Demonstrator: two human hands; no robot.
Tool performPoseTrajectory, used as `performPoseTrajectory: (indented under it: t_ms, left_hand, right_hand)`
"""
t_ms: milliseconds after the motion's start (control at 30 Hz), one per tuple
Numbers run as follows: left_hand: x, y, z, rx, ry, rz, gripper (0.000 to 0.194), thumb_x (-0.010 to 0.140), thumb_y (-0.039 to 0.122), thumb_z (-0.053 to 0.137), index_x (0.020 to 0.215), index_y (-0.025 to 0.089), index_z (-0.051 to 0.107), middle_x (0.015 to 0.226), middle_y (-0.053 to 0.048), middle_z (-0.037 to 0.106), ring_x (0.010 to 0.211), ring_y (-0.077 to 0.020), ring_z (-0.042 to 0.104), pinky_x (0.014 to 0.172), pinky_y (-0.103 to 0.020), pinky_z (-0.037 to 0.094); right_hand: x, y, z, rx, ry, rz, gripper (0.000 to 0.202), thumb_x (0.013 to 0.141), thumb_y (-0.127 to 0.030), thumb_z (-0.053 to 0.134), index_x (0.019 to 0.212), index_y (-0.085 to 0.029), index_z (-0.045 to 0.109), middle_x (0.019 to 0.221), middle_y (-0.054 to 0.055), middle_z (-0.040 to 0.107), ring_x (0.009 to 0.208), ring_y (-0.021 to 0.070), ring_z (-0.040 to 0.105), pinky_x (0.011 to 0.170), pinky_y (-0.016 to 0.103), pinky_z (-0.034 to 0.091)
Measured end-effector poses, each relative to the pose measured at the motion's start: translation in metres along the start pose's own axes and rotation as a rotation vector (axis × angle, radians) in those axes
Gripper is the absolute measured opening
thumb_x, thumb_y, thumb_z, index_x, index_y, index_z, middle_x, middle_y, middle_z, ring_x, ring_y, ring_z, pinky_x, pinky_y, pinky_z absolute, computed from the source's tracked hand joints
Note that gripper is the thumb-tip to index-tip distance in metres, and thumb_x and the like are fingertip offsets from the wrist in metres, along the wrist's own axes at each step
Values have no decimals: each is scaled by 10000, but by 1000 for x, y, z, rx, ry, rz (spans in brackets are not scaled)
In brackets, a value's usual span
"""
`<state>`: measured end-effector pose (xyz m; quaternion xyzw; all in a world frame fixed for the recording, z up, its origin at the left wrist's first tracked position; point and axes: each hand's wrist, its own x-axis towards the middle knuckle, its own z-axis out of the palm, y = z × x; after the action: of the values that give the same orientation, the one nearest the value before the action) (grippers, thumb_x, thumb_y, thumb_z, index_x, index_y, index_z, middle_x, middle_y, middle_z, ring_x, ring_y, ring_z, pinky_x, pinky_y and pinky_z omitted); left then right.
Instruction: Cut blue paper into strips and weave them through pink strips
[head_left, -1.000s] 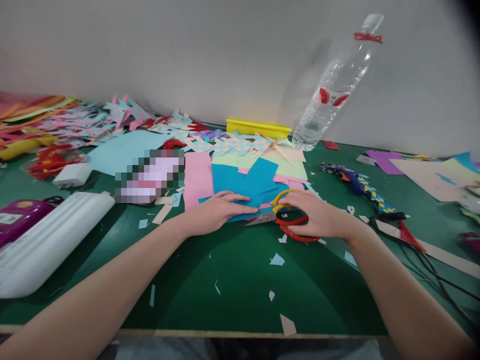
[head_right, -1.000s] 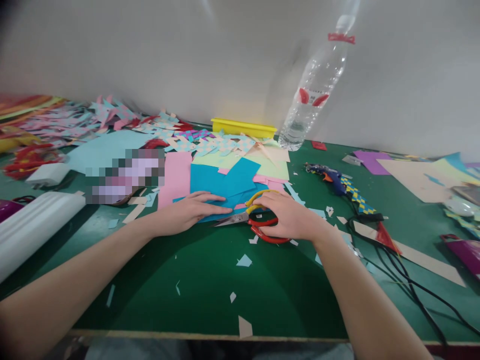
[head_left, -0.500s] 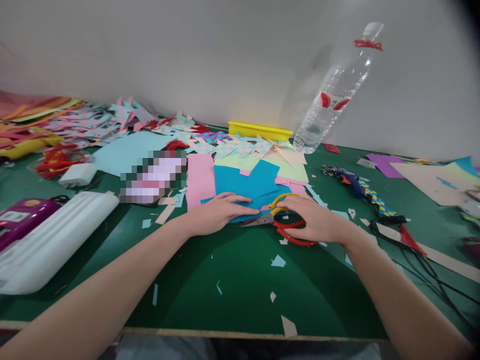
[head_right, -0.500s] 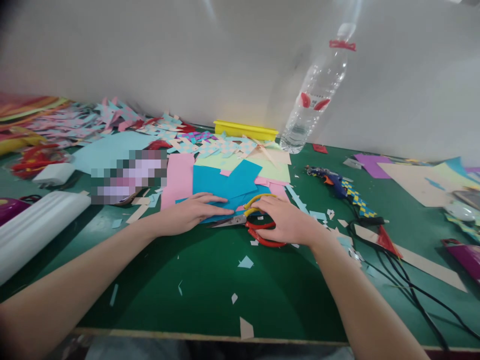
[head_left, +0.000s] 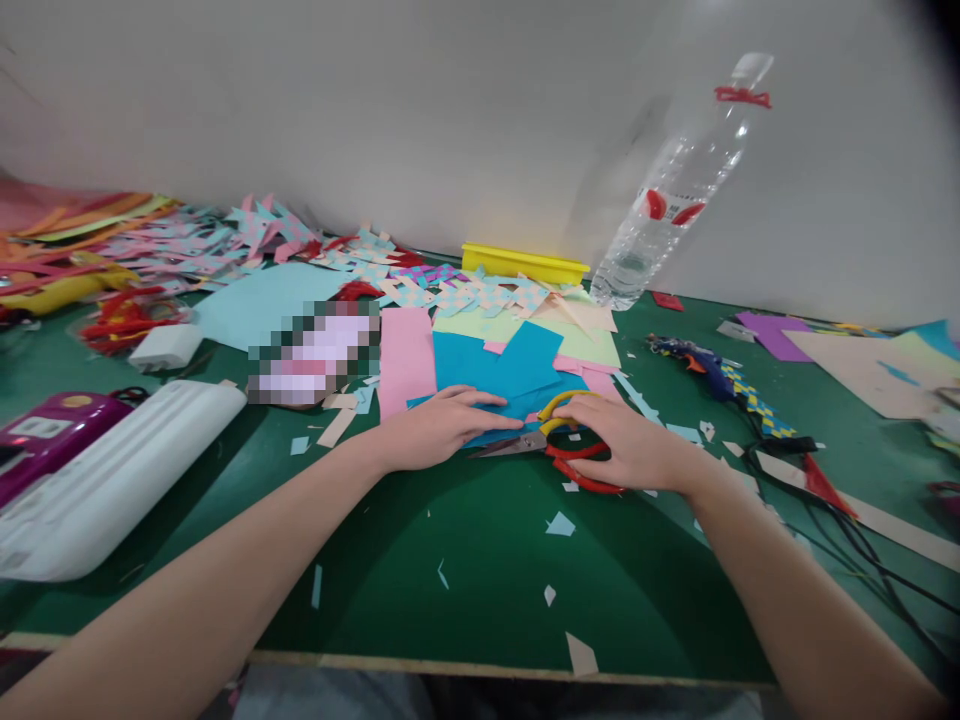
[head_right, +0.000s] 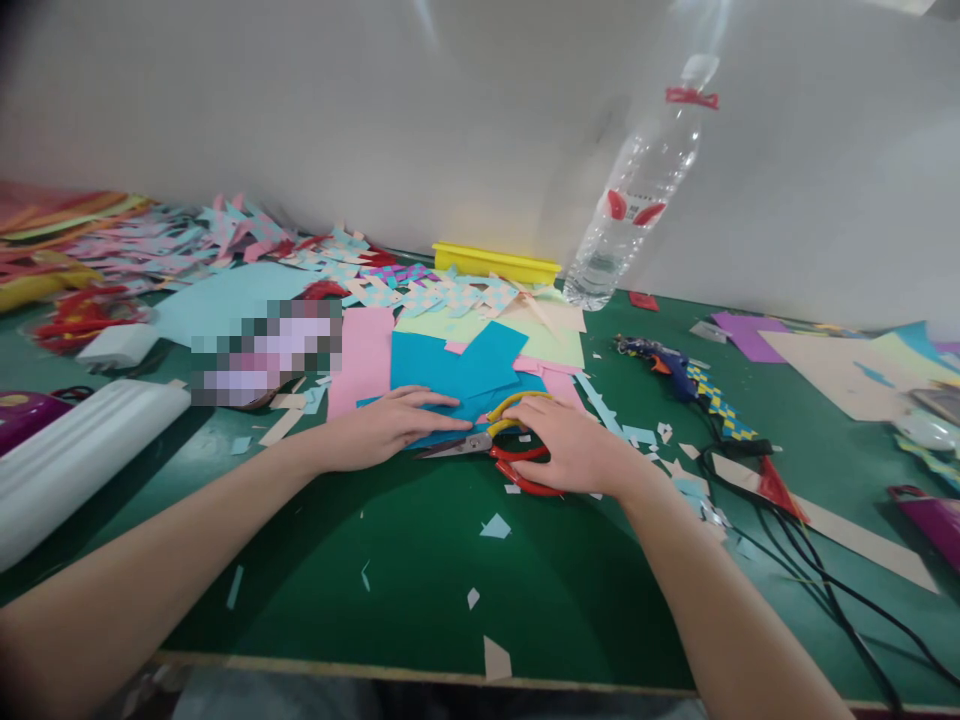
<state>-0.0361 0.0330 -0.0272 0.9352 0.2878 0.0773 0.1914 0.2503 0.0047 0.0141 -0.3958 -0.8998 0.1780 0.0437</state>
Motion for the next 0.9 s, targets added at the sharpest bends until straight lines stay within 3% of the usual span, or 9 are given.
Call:
performPoseTrajectory:
  t_ms: [467,900]
  left_hand:
    - [0,0,-1,6,-13,-13,510,977,138,281,1359,459,386,1457,48,384,1305,-222,346,1028,-402,311]
    - [1,1,-3,-21,30,26,463,975,150,323,1345,404,437,1438,15,427,1299,-197,381,1061,-402,276]
  right_hand:
    - [0,-1,-1,-7,-51,-9,474,854,-490,515,1259,-243,507,1293,103,533,1181,279,495,961,456,435]
    - [6,-16,3,-8,13,2,444,837,-477,545,1199,-220,542,1178,100,609,1074,277,552,888,439,466]
